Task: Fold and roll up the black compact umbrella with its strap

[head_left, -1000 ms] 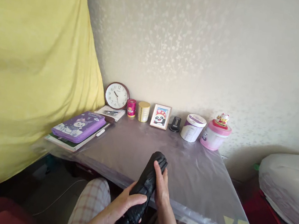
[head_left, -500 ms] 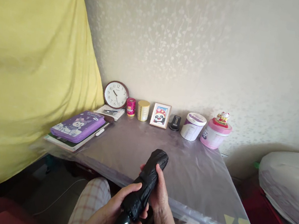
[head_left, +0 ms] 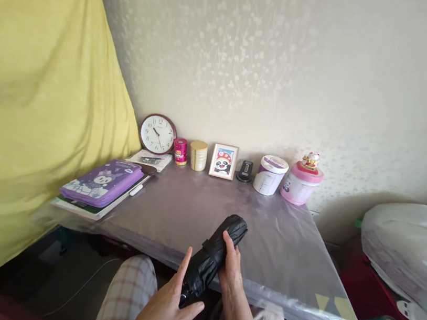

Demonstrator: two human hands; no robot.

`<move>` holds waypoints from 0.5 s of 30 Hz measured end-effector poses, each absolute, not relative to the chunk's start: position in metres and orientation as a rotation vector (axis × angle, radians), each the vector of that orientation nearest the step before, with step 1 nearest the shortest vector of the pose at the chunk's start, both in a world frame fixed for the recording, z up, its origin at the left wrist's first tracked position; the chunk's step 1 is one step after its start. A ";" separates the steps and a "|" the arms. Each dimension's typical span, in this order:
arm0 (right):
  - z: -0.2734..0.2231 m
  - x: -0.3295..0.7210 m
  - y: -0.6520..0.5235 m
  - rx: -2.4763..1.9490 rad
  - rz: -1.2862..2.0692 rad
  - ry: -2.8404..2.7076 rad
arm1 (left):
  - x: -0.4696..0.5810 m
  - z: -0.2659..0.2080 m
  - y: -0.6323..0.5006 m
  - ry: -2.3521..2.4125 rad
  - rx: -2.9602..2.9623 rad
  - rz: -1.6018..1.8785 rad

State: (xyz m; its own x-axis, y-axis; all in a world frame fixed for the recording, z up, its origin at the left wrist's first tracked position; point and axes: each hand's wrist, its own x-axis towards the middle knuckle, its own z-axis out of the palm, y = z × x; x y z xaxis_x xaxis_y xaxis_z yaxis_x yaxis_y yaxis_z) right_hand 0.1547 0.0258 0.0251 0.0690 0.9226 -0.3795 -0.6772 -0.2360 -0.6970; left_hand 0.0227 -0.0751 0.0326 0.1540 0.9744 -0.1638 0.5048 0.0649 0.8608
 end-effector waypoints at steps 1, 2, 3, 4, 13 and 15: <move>0.024 0.154 0.026 -0.966 1.535 -0.344 | 0.025 0.031 -0.076 1.531 1.635 0.651; 0.023 0.154 0.026 -0.967 1.526 -0.350 | 0.027 0.030 -0.076 1.598 1.676 0.596; 0.022 0.153 0.026 -0.971 1.516 -0.360 | 0.029 0.029 -0.076 1.657 1.703 0.539; 0.021 0.153 0.026 -0.979 1.504 -0.369 | 0.030 0.028 -0.076 1.704 1.728 0.496; 0.013 0.159 0.028 -1.041 1.466 -0.508 | 0.028 0.024 -0.059 1.769 1.750 0.596; 0.011 0.167 0.030 -1.073 1.480 -0.629 | 0.026 0.024 -0.054 1.767 1.734 0.629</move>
State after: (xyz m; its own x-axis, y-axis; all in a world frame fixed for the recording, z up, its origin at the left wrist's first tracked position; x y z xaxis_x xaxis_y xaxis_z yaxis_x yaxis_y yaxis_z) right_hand 0.1667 0.0296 0.0106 0.0626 0.9605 -0.2713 -0.4714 -0.2112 -0.8563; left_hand 0.0257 -0.0544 0.0243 0.0119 0.9970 -0.0769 0.7244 0.0444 0.6880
